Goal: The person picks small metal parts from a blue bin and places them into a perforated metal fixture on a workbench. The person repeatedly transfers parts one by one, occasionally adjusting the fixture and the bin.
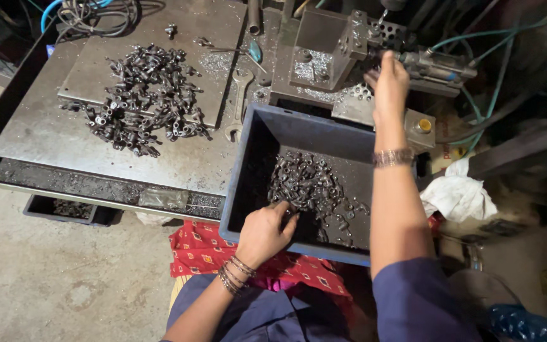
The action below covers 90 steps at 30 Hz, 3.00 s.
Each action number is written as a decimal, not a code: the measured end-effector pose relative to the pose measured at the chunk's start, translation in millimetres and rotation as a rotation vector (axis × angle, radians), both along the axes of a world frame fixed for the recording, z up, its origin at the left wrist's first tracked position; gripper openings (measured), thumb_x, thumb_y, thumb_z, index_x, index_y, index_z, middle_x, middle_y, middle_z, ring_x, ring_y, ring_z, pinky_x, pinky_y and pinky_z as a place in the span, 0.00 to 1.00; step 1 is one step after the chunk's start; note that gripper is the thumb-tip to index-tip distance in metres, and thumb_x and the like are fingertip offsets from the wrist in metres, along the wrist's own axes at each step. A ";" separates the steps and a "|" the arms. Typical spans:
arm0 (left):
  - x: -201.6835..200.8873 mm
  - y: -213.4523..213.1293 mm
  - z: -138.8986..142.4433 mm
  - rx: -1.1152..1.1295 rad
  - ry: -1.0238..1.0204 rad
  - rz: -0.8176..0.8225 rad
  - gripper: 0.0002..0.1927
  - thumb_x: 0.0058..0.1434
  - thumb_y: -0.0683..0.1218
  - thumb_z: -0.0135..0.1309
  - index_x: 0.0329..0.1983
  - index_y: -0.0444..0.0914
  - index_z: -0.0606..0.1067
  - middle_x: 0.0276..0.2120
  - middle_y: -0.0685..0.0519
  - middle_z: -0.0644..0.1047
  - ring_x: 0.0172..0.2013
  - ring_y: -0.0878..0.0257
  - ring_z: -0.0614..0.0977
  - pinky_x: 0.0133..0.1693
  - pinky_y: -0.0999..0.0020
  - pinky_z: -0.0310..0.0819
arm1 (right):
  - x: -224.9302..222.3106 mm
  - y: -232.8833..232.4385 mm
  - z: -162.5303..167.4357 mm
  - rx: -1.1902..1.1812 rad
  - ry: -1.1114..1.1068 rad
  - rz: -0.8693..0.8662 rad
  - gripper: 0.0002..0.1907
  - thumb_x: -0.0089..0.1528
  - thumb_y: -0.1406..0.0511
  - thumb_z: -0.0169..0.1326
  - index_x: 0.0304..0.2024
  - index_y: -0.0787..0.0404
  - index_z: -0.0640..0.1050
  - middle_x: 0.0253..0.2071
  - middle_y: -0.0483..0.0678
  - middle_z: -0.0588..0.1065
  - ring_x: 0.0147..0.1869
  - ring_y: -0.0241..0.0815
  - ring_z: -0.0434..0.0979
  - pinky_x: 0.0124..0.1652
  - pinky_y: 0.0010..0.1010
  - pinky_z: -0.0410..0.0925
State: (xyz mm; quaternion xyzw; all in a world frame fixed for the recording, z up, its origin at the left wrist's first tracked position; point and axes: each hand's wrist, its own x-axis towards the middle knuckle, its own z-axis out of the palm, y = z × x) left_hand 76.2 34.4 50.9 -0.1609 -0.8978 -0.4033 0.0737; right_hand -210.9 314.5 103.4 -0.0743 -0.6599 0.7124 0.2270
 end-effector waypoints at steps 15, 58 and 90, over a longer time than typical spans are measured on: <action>-0.2 -0.4 -6.6 -0.058 0.023 0.017 0.15 0.60 0.51 0.58 0.40 0.34 0.74 0.32 0.41 0.80 0.31 0.41 0.82 0.32 0.50 0.77 | 175.0 62.3 -13.1 1.411 -0.049 -0.510 0.18 0.59 0.76 0.54 0.48 0.56 0.84 0.68 0.58 0.64 0.67 0.64 0.63 0.60 0.70 0.52; -135.2 -151.8 -45.6 -0.002 0.258 0.270 0.30 0.63 0.55 0.65 0.65 0.44 0.71 0.63 0.44 0.73 0.62 0.44 0.76 0.63 0.53 0.71 | 315.6 -114.0 -78.9 0.313 -0.164 0.387 0.11 0.65 0.72 0.57 0.51 0.68 0.77 0.42 0.44 0.75 0.41 0.30 0.75 0.40 0.21 0.70; -197.0 -183.2 -139.5 -0.704 0.206 0.318 0.42 0.55 0.57 0.62 0.71 0.42 0.62 0.52 0.47 0.75 0.42 0.47 0.82 0.48 0.48 0.72 | 314.1 -125.2 -53.7 0.638 -0.047 0.338 0.10 0.62 0.70 0.59 0.46 0.65 0.78 0.40 0.48 0.79 0.38 0.38 0.80 0.39 0.27 0.72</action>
